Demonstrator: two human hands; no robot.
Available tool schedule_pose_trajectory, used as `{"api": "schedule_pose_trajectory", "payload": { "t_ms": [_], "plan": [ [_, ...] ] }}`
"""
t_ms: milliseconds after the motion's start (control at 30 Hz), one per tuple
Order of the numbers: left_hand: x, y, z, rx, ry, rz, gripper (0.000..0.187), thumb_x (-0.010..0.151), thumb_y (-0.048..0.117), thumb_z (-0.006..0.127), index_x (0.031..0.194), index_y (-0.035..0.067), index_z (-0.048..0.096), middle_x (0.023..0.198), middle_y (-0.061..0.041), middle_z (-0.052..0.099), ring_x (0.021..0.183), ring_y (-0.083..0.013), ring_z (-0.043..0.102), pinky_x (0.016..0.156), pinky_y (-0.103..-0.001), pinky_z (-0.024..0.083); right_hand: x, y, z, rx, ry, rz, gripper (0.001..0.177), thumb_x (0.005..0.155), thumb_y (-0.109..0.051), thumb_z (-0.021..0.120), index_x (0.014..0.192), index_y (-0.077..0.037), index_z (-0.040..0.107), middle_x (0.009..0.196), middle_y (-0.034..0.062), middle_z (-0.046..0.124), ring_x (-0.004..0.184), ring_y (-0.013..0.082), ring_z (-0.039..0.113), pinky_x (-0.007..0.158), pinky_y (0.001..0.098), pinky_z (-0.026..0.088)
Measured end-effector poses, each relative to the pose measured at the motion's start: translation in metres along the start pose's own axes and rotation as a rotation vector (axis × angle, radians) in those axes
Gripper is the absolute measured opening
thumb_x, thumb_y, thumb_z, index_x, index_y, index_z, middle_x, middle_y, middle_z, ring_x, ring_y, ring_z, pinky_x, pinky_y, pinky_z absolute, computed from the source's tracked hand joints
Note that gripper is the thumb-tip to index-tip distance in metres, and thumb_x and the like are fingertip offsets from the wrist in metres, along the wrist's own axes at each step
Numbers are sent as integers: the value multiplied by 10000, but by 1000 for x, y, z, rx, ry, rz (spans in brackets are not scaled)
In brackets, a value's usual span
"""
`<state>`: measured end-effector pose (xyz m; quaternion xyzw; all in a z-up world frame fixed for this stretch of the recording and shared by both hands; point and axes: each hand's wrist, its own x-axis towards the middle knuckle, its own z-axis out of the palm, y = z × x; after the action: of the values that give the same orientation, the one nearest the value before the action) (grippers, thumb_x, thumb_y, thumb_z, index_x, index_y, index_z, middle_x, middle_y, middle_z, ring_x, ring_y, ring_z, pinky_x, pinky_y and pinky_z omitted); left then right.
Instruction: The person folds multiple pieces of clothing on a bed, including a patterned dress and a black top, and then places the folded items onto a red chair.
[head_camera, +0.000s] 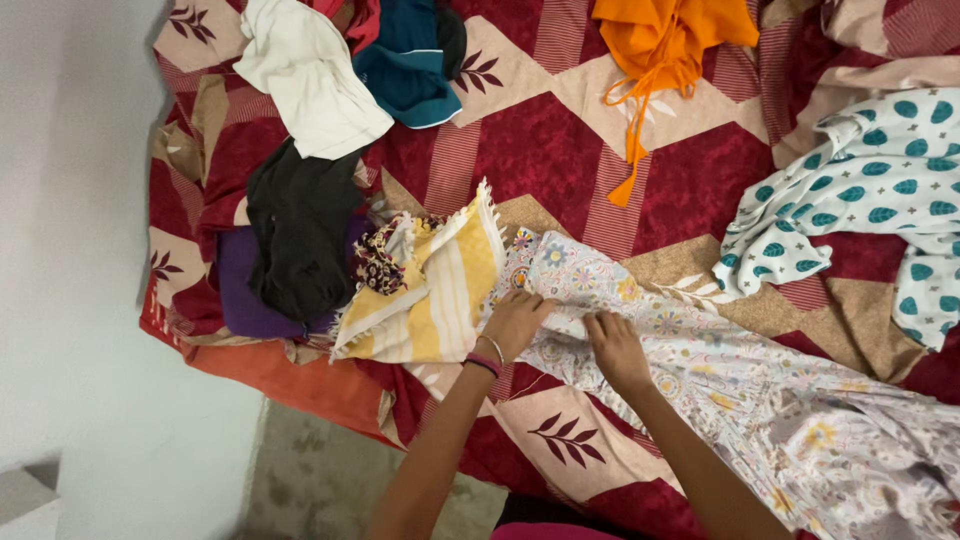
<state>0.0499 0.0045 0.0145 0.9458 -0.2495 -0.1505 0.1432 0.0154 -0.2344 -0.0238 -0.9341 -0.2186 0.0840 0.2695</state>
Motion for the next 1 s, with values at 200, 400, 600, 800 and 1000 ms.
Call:
{"api": "schedule_pose_trajectory", "payload": {
  "t_ms": [200,400,600,800,1000],
  "plan": [
    [-24,10,4,149,34,134,203,899,86,579,1095,95,632,1113,-93,606,1165,-281,566,1027,-437,417,-23,-10,18,-221,-160,-44,598,800,79,581,1383,-49,550,1265,179,572,1177,311,547,1023,445,466],
    [-41,56,-8,118,-87,-120,480,691,191,657,1163,103,652,1204,-130,571,1211,-333,501,1018,-538,356,-62,-28,32,-112,-139,-41,605,863,-197,651,1427,-54,481,1403,217,503,1334,372,459,1131,551,325],
    [-26,90,19,-30,228,-116,617,976,386,630,1480,54,503,1583,-247,378,1498,-376,286,1210,-621,168,-74,-13,15,-184,22,267,774,893,-402,628,1533,-85,329,1591,236,294,1491,404,260,1170,655,186],
    [-19,114,51,-20,-117,-321,803,901,426,658,1569,106,348,1667,-198,139,1540,-411,60,1182,-679,25,-129,43,0,-148,34,441,773,930,-454,578,1575,-129,300,1645,217,243,1528,364,216,1186,655,177],
    [-8,197,72,-14,59,-118,703,939,362,665,1530,61,431,1682,-233,199,1559,-417,123,1202,-683,96,-254,92,-22,-109,273,745,766,950,-394,622,1597,-94,341,1631,254,300,1514,417,278,1187,658,226]
  ]
}}
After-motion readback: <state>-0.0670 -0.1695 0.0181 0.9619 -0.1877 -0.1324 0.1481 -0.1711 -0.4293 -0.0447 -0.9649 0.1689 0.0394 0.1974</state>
